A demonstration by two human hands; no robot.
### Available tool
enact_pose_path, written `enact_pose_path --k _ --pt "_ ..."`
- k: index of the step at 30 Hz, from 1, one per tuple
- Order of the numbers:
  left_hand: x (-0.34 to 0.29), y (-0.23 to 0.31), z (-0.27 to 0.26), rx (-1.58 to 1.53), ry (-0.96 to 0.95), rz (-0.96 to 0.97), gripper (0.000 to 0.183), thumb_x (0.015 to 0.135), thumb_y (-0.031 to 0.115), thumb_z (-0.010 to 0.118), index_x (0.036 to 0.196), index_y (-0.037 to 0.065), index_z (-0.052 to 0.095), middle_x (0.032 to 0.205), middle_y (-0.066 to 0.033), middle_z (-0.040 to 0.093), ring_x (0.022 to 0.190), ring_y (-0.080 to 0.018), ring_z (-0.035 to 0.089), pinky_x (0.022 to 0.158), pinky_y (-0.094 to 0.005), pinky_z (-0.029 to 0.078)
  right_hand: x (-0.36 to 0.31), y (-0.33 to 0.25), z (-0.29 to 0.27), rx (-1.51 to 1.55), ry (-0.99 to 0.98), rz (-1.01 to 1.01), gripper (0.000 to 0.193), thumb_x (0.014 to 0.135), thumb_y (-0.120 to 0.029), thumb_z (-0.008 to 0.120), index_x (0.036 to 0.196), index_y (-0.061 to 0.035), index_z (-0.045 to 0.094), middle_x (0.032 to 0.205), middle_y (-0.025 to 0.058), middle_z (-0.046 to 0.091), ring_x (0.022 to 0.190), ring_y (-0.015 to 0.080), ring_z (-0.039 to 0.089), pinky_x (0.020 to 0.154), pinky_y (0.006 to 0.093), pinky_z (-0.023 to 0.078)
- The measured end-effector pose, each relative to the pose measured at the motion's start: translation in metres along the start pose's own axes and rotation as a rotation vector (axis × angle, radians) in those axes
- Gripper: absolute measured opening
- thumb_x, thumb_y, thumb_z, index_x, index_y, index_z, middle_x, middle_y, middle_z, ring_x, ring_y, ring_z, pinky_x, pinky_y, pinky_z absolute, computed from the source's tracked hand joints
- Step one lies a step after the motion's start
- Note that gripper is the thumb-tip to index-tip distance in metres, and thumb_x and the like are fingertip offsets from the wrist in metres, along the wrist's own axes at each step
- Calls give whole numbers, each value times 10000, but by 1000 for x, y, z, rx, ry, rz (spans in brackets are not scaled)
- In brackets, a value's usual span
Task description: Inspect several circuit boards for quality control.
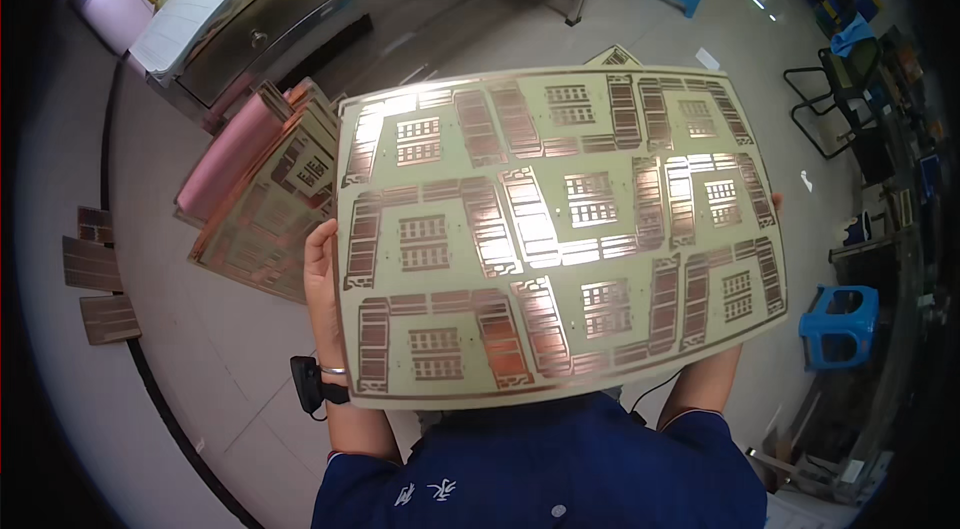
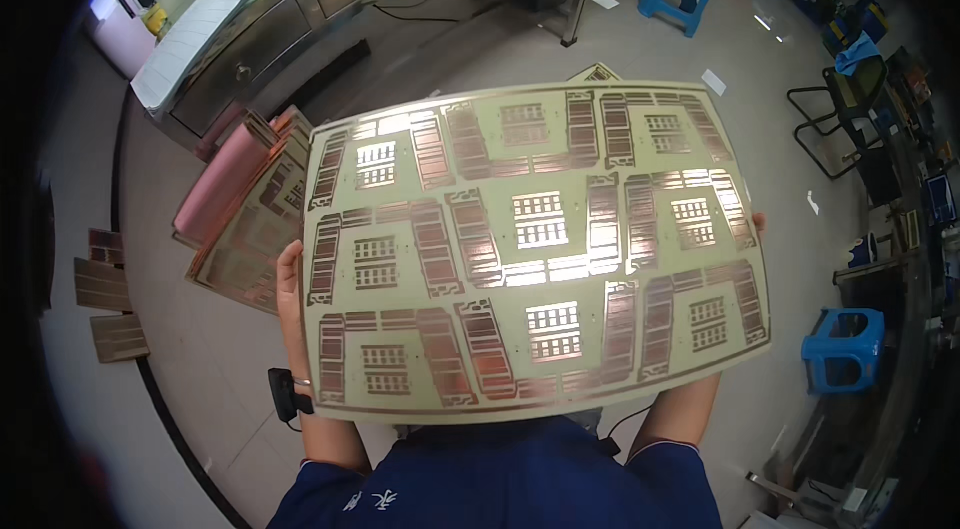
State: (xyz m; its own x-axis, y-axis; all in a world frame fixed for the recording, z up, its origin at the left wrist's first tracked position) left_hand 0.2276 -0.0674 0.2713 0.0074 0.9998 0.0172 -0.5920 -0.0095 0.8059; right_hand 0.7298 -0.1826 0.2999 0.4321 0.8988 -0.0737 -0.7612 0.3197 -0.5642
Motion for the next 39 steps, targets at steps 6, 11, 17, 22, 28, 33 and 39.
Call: enact_pose_path --k 6,11,17,22,28,33,39 --pt "-2 -14 5 -202 -77 -123 249 944 86 467 1189 38 475 1158 -120 571 995 -198 612 814 -327 561 -17 1 29 -63 39 -205 595 899 -491 463 1269 -26 479 1201 191 543 983 246 629 713 328 595" --pt "-1 -26 -11 -143 -107 -186 346 962 121 425 1285 1 394 1258 -142 505 1114 -199 546 908 -317 493 -13 -14 18 -285 110 -184 642 893 -549 443 1258 -22 485 1181 191 552 985 241 613 755 354 568" --pt "0 -45 -17 -36 -115 -232 352 962 97 410 1298 -2 379 1265 -131 499 1125 -195 534 923 -314 480 -12 -11 20 -46 163 -72 593 895 -502 490 1213 -2 517 1170 216 551 978 242 626 701 345 578" --pt "-9 -43 -43 21 105 -154 311 952 47 403 1262 43 430 1252 -126 521 1118 -205 547 932 -338 496 -32 -31 25 -450 221 -192 371 950 -206 457 1228 35 509 1105 114 609 942 164 613 807 271 510" --pt "-10 -25 -37 -25 77 -39 285 916 5 454 1200 14 460 1210 -141 539 1094 -212 553 930 -321 482 -35 -54 -48 -836 87 43 356 936 -144 493 1243 38 503 1098 104 620 956 135 604 817 243 497" --pt "-11 -14 -35 -70 92 28 263 903 -13 459 1164 9 484 1165 -136 562 1057 -200 569 906 -308 485 -45 -53 -58 -794 101 -9 362 933 -134 506 1249 42 492 1116 110 613 976 143 598 840 248 486" --pt "-29 12 -27 11 76 154 238 930 27 421 1158 18 489 1178 -129 559 1050 -187 564 878 -294 469 -33 -50 -43 -812 110 -14 280 945 -167 507 1147 24 540 1060 74 611 957 135 580 819 260 473"
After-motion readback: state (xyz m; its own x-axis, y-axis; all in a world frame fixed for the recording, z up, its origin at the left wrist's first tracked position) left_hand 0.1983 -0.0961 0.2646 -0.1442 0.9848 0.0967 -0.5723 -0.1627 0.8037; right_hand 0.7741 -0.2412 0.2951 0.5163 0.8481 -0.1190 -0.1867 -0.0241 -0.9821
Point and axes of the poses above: each hand's wrist, its own x-axis towards the middle knuckle, its own z-axis out of the palm, y = z × x, the point moved 10 cm from there along x, towards the middle knuckle
